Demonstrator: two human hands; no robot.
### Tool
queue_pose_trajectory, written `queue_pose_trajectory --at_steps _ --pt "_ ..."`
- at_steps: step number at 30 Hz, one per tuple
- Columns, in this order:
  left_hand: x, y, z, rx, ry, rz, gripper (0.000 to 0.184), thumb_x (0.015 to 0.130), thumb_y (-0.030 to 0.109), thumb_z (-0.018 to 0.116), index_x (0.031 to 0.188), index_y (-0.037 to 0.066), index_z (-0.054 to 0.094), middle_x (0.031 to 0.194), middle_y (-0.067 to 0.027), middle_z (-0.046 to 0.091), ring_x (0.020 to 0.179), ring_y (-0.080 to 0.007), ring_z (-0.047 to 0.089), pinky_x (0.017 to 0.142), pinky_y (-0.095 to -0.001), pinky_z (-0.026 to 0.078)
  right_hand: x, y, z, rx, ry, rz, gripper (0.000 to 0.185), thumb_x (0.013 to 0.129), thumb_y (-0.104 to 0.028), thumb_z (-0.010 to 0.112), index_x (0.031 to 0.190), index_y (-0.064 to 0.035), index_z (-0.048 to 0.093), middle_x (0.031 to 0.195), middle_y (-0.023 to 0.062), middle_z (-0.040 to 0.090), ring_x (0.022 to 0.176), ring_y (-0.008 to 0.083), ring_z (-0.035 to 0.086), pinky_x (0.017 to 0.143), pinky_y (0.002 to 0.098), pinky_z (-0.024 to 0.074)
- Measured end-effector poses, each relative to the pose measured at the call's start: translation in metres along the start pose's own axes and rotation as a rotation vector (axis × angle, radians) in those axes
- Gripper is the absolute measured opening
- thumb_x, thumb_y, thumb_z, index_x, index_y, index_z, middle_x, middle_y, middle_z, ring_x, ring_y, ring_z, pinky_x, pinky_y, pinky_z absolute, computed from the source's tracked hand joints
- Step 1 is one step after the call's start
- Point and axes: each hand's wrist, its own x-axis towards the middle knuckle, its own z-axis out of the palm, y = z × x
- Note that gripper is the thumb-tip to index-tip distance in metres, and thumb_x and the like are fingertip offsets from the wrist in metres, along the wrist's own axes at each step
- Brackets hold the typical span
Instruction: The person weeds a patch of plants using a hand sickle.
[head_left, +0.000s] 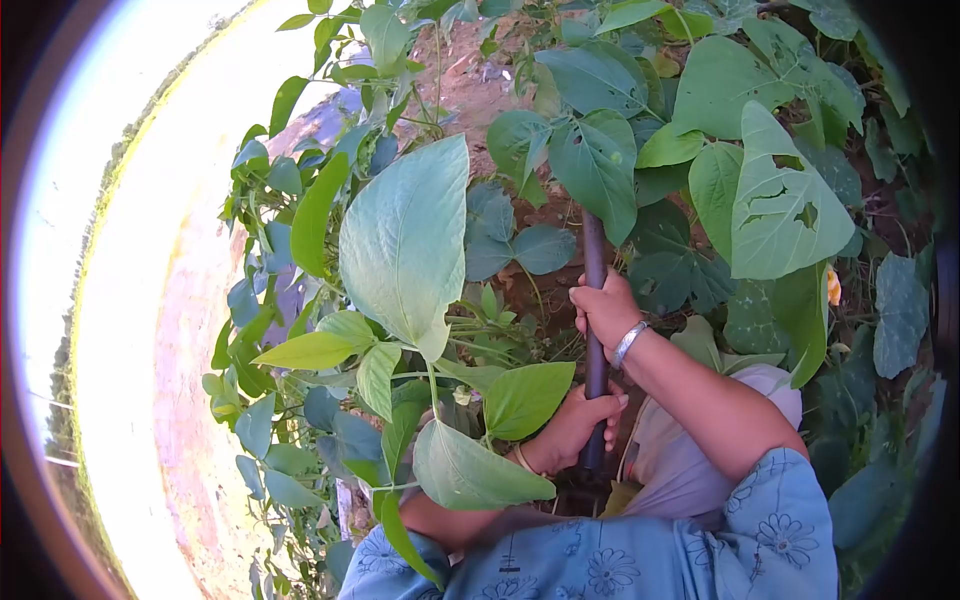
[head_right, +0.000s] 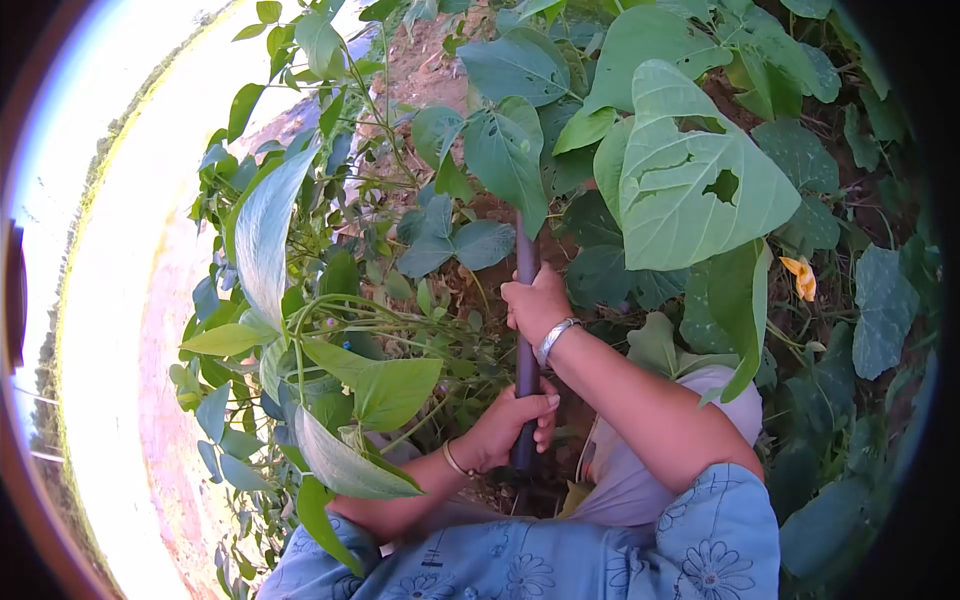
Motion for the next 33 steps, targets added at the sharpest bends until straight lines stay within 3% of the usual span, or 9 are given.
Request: queue_pose_trajectory --at_steps 3,5,6,8,15,21,25,27,33 --pt "0.017 -0.019 -0.012 -0.001 0.099 -0.039 0.012 0.077 0.016 0.051 0.08 0.009 0.042 0.057 0.0011 0.038 0.047 -0.0083 0.039 0.043 -0.023 0.036 0.024 0.036 -0.009 -0.283 0.057 0.119 0.02 0.066 -0.005 0.054 0.081 -0.0006 0.041 0.055 0.0046 0.045 0.038 0.0139 0.045 0.035 0.026 0.0372" --pt "0.016 -0.051 -0.025 -0.478 -0.034 -0.314 0.012 0.078 0.019 0.05 0.075 0.009 0.043 0.057 0.0022 0.037 0.048 -0.0077 0.038 0.044 -0.0212 0.034 0.026 0.085 -0.017 -0.462 0.095 0.327 0.023 0.065 -0.005 0.054 0.083 0.005 0.045 0.057 0.0085 0.049 0.04 0.0187 0.05 0.035 0.0286 0.0393" --pt "0.009 -0.064 -0.029 -0.475 -0.032 -0.317 0.012 0.078 0.019 0.05 0.075 0.009 0.043 0.057 0.0022 0.037 0.048 -0.0077 0.038 0.044 -0.0212 0.034 0.024 0.103 -0.026 -0.605 -0.079 0.498 0.024 0.065 -0.004 0.055 0.085 0.0078 0.048 0.058 0.0117 0.051 0.042 0.0206 0.052 0.035 0.03 0.0395" --pt "-0.004 -0.083 -0.033 -0.527 -0.064 -0.445 0.014 0.078 0.021 0.048 0.072 0.01 0.042 0.057 0.003 0.037 0.048 -0.0071 0.037 0.045 -0.0203 0.033 0.003 0.131 -0.027 -0.538 0.197 0.494 0.016 0.062 -0.003 0.059 0.071 0.0053 0.049 0.054 0.0105 0.052 0.04 0.0196 0.05 0.036 0.0301 0.0411" --pt "-0.024 -0.088 -0.015 -0.505 -0.062 -0.438 0.014 0.078 0.021 0.047 0.071 0.012 0.041 0.057 0.0042 0.036 0.048 -0.0058 0.036 0.046 -0.0208 0.033 -0.027 0.119 -0.039 -0.352 0.076 0.494 0.009 0.063 -0.002 0.054 0.056 0.002 0.05 0.048 0.0105 0.05 0.038 0.0187 0.05 0.037 0.0302 0.0399" --pt "-0.04 -0.065 0.024 -0.505 -0.123 -0.351 0.014 0.078 0.02 0.047 0.07 0.011 0.041 0.057 0.0034 0.036 0.048 -0.0061 0.036 0.045 -0.0212 0.033 -0.039 0.084 -0.038 -0.053 0.091 0.531 0.01 0.062 0.0 0.053 0.069 0.0006 0.045 0.051 0.0069 0.045 0.037 0.0173 0.044 0.034 0.0294 0.0372" --pt "-0.023 -0.036 0.013 -0.215 -0.211 -0.177 0.017 0.08 0.024 0.048 0.072 0.009 0.043 0.058 0.0022 0.04 0.049 -0.0072 0.04 0.046 -0.0223 0.037 -0.04 0.011 -0.02 0.033 0.002 0.179 0.024 0.065 -0.001 0.052 0.085 -0.0051 0.039 0.058 0.0029 0.044 0.038 0.0126 0.042 0.035 0.0265 0.0364" --pt "-0.011 -0.009 0.018 0.138 0.043 -0.003 0.02 0.081 0.025 0.049 0.075 0.007 0.045 0.06 -0.0001 0.045 0.051 -0.0094 0.046 0.049 -0.0237 0.042 -0.027 -0.013 -0.015 0.046 -0.033 -0.033 0.025 0.065 -0.002 0.052 0.086 -0.0041 0.038 0.058 0.0029 0.044 0.038 0.0111 0.042 0.035 0.0248 0.0358" --pt "0.019 -0.015 0.0 0.251 0.287 0.044 0.019 0.079 0.023 0.053 0.075 0.006 0.045 0.059 -0.0018 0.047 0.052 -0.01 0.049 0.045 -0.0231 0.041 0.024 0.025 -0.007 -0.287 0.164 -0.303 0.024 0.062 -0.003 0.052 0.084 -0.0003 0.043 0.063 0.0091 0.049 0.044 0.0179 0.048 0.038 0.0274 0.0401"
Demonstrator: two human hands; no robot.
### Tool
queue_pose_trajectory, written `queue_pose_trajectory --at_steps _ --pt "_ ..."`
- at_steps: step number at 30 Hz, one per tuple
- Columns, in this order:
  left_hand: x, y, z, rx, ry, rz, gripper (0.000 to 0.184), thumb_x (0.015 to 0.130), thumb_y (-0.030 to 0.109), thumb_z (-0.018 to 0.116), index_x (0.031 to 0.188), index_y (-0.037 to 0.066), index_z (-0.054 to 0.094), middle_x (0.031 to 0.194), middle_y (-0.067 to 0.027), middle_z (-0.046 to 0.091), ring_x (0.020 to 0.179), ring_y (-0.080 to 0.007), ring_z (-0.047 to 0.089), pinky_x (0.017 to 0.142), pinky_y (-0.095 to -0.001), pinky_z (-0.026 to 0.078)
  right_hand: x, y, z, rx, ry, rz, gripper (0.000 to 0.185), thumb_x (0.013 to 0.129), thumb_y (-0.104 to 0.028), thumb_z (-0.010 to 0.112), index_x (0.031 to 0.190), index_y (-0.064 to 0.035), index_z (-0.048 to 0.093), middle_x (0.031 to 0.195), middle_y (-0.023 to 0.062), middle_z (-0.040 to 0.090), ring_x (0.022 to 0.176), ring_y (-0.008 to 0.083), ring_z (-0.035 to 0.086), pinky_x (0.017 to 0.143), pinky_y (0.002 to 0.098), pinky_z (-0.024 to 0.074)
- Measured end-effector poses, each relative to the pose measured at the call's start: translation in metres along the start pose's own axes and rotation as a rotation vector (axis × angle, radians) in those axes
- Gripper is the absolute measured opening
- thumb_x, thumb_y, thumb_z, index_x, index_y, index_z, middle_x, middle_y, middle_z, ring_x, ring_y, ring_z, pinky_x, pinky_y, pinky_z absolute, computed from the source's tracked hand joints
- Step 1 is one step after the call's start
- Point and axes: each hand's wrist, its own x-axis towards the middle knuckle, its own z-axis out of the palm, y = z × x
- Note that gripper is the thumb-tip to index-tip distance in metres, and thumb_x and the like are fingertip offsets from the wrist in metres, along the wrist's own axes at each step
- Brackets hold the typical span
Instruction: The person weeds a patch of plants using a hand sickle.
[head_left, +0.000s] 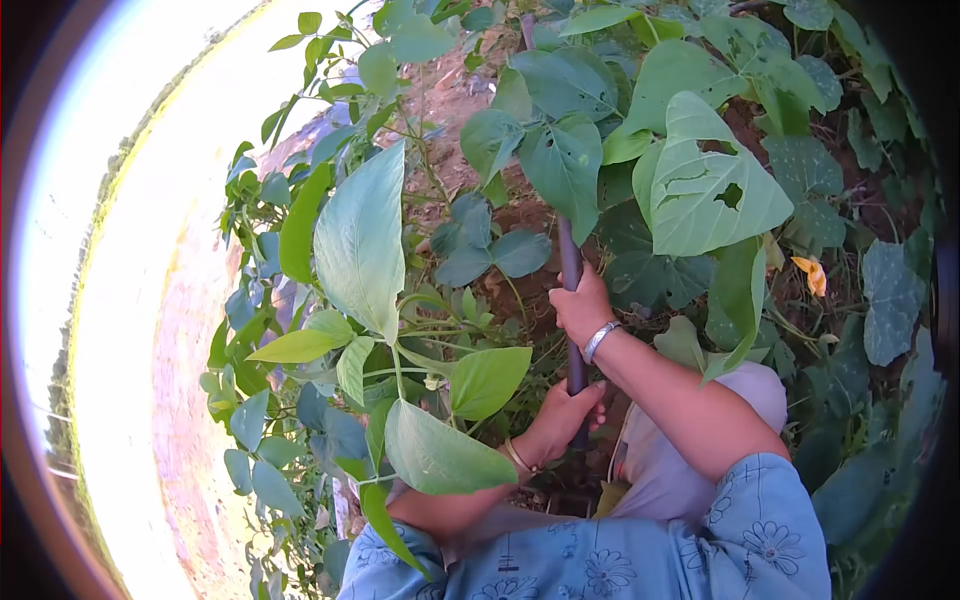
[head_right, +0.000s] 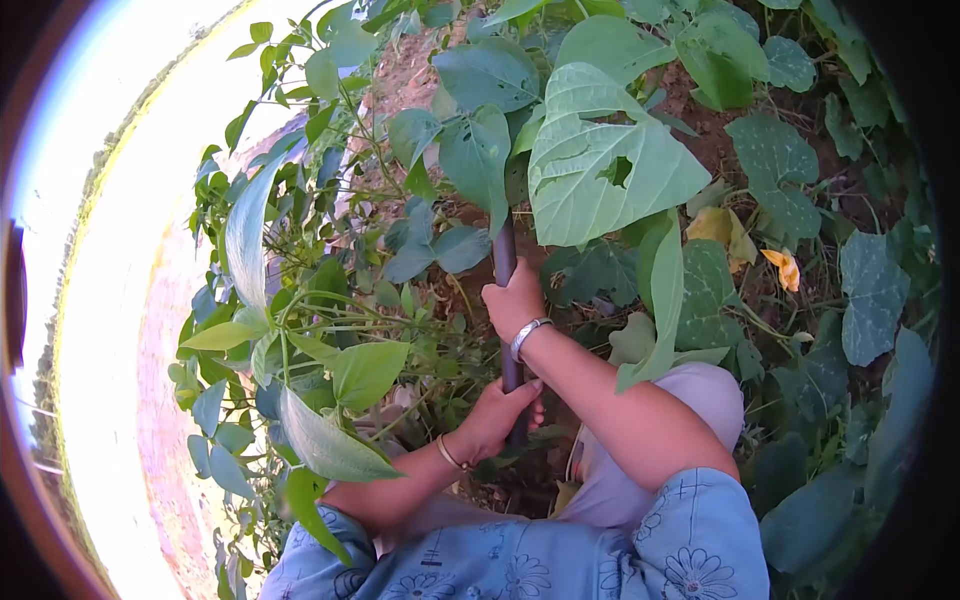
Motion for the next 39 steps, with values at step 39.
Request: queue_pose_trajectory --at_steps 39 --pt "-0.049 -0.075 -0.003 -0.113 -0.067 -0.471 0.018 0.076 0.015 0.052 0.062 0.01 0.042 0.053 0.0019 0.04 0.047 -0.0086 0.04 0.044 -0.0243 0.038 -0.075 0.088 -0.016 -0.225 -0.149 0.815 0.012 0.063 -0.002 0.057 0.058 0.003 0.047 0.049 0.0089 0.048 0.037 0.0175 0.047 0.036 0.0288 0.0418"
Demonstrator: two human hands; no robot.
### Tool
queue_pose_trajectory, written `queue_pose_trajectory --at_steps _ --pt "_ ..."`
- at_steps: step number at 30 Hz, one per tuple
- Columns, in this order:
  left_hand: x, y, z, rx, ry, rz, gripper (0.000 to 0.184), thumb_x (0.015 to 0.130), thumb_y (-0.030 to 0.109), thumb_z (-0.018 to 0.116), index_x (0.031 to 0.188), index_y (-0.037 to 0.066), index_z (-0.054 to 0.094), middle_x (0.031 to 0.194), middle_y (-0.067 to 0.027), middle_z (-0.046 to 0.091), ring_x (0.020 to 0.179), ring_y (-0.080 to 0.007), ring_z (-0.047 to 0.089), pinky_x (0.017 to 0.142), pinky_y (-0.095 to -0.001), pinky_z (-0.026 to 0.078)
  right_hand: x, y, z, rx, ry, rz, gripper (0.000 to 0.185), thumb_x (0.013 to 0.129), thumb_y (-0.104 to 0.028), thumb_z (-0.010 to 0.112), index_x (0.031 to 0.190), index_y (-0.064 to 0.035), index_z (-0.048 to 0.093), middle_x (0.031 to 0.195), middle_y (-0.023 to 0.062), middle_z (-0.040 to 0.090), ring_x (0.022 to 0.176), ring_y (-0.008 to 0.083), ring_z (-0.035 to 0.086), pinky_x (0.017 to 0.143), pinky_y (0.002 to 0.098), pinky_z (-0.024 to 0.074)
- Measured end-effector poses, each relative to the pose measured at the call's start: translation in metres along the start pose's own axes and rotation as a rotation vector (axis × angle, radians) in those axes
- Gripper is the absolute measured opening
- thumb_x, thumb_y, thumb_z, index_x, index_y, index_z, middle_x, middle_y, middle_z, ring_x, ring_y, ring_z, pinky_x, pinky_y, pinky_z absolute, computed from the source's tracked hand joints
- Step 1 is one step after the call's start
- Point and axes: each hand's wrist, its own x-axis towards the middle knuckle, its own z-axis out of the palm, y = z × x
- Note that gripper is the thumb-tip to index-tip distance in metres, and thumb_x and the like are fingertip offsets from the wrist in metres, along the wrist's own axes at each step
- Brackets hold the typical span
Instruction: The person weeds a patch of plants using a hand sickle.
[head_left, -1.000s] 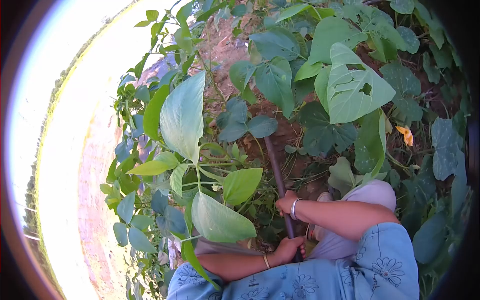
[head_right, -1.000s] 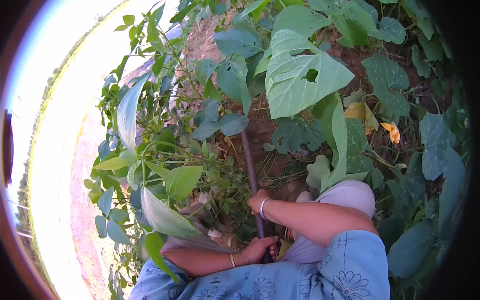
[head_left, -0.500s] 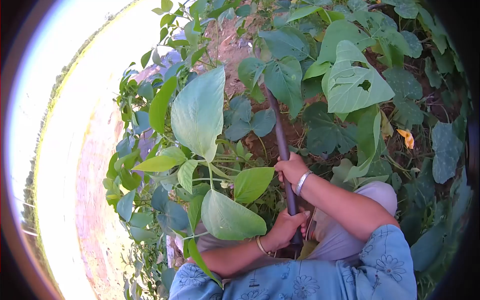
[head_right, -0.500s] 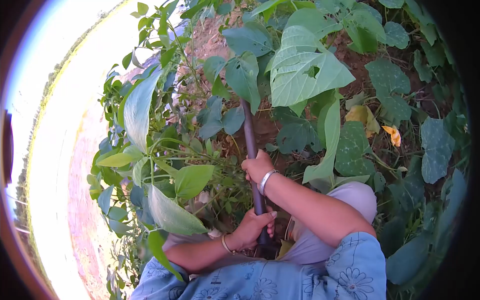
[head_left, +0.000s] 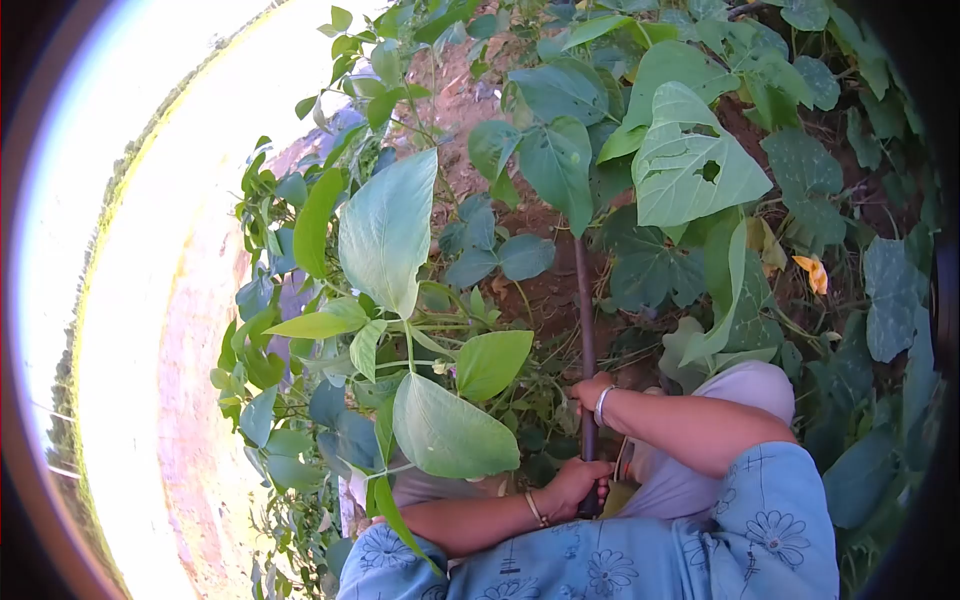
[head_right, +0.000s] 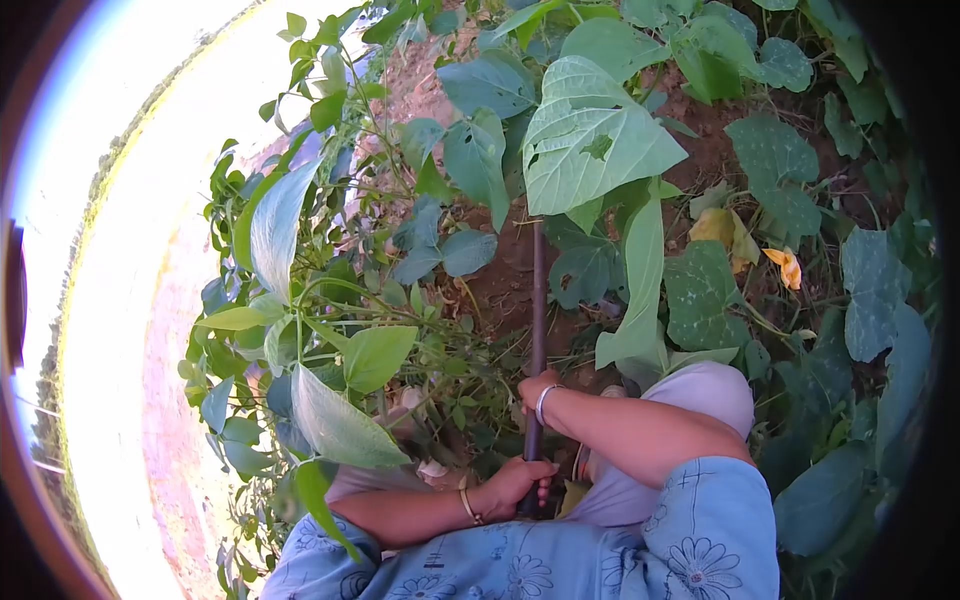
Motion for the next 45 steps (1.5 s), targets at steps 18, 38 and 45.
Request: queue_pose_trajectory --at_steps 18,38,45 --pt "-0.002 0.055 0.017 0.158 0.05 0.575 0.009 0.076 0.007 0.053 0.076 0.004 0.044 0.055 -0.0007 0.043 0.045 -0.0095 0.043 0.042 -0.0239 0.039 -0.063 -0.104 -0.031 0.419 -0.241 -0.516 0.016 0.067 -0.004 0.053 0.078 -0.0056 0.042 0.054 0.0015 0.043 0.039 0.0108 0.042 0.035 0.0245 0.0366" --pt "-0.03 0.011 0.018 -0.265 -0.226 0.059 0.014 0.079 0.016 0.05 0.069 0.011 0.041 0.055 0.0023 0.037 0.049 -0.0077 0.037 0.047 -0.0238 0.036 -0.022 -0.037 -0.008 0.14 -0.15 -0.051 0.008 0.063 0.001 0.054 0.066 0.0008 0.047 0.052 0.0074 0.045 0.04 0.0179 0.046 0.036 0.0293 0.0395" --pt "-0.016 0.056 0.009 0.101 -0.07 0.464 0.011 0.076 0.011 0.054 0.072 0.007 0.043 0.055 0.0004 0.042 0.045 -0.0091 0.042 0.042 -0.024 0.039 -0.051 -0.1 -0.019 0.444 -0.206 -0.439 0.017 0.063 -0.002 0.053 0.077 -0.0015 0.044 0.054 0.0032 0.044 0.038 0.0122 0.043 0.036 0.0258 0.0386"
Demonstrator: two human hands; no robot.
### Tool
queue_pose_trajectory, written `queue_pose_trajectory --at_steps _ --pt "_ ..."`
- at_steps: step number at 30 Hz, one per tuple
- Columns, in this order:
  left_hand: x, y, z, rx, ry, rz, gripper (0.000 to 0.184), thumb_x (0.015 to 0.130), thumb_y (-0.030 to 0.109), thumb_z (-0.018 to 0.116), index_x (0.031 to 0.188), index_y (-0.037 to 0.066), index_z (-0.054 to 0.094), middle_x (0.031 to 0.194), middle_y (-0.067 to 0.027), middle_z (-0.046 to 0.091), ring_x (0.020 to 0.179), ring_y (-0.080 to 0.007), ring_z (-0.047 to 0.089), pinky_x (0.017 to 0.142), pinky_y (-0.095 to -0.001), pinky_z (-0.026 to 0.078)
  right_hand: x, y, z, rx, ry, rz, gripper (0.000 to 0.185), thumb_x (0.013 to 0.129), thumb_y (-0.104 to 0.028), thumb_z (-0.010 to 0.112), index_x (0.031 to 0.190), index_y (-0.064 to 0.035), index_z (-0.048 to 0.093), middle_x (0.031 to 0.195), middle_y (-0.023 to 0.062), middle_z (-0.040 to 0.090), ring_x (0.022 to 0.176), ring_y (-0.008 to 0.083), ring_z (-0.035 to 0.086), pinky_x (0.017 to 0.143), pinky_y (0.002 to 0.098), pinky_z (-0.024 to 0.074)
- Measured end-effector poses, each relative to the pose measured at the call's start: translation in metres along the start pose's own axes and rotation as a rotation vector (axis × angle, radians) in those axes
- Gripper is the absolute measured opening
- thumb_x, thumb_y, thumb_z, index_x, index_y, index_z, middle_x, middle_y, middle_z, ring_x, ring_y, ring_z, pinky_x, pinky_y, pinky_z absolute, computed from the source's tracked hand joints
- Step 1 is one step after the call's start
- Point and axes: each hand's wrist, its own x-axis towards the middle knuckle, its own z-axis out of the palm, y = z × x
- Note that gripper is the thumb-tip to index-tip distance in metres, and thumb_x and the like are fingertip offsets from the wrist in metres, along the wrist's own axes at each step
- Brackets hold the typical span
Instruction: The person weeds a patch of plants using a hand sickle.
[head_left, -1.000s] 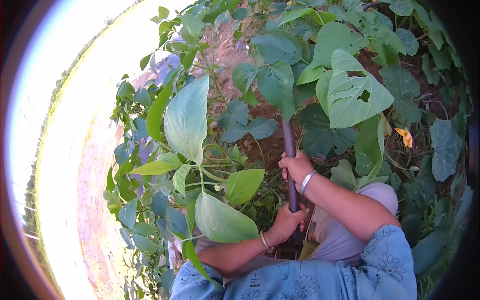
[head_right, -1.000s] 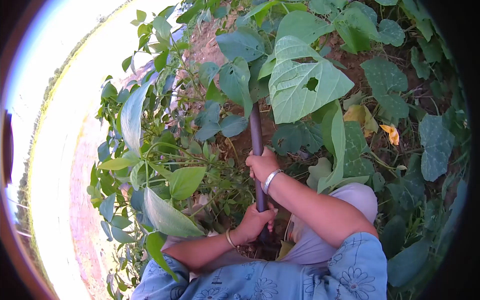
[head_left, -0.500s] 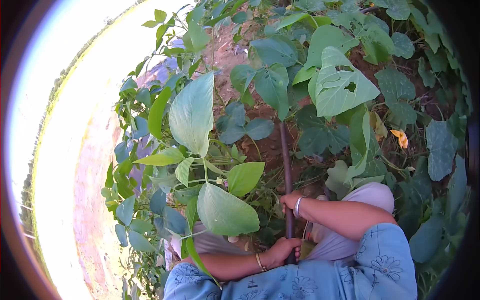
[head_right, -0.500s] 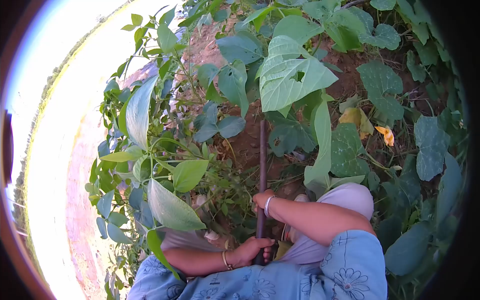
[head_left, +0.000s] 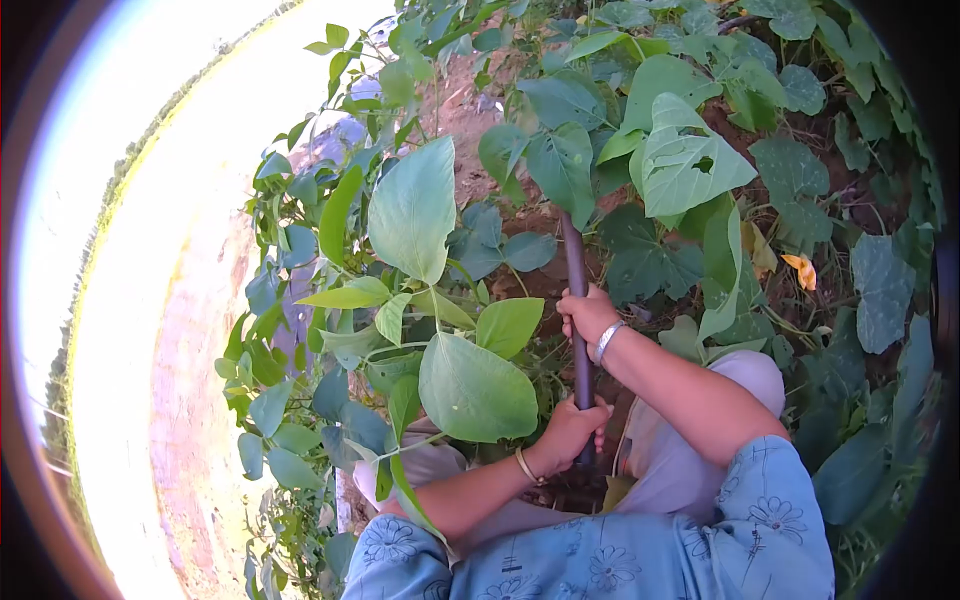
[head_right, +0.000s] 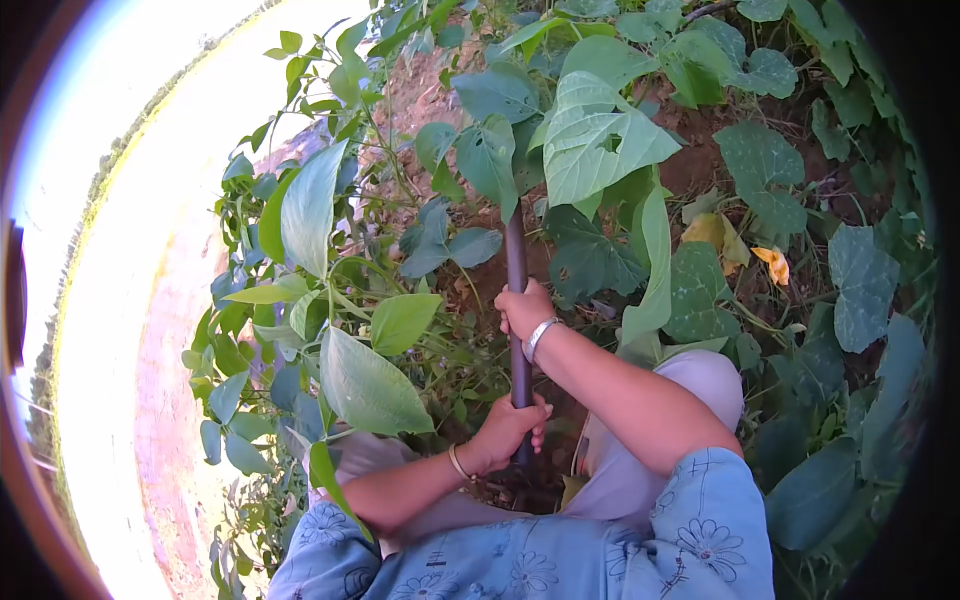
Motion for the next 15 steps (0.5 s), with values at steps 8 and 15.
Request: queue_pose_trajectory --at_steps 8,15 --pt "-0.008 -0.047 -0.004 -0.04 0.08 -0.261 0.012 0.076 0.014 0.052 0.069 0.009 0.043 0.055 0.0015 0.041 0.046 -0.0094 0.041 0.043 -0.0249 0.039 0.011 0.076 -0.018 -0.364 0.1 0.165 0.03 0.066 -0.005 0.055 0.091 0.0038 0.042 0.061 0.0102 0.05 0.042 0.0168 0.05 0.038 0.0286 0.0427" --pt "-0.04 -0.066 0.007 -0.334 0.011 -0.402 0.017 0.078 0.015 0.049 0.064 0.012 0.04 0.054 0.0025 0.038 0.048 -0.0091 0.039 0.048 -0.0258 0.038 -0.008 0.122 -0.018 -0.493 0.089 0.335 0.012 0.064 -0.004 0.058 0.064 0.0048 0.049 0.052 0.0104 0.052 0.038 0.0177 0.05 0.035 0.0287 0.0418"
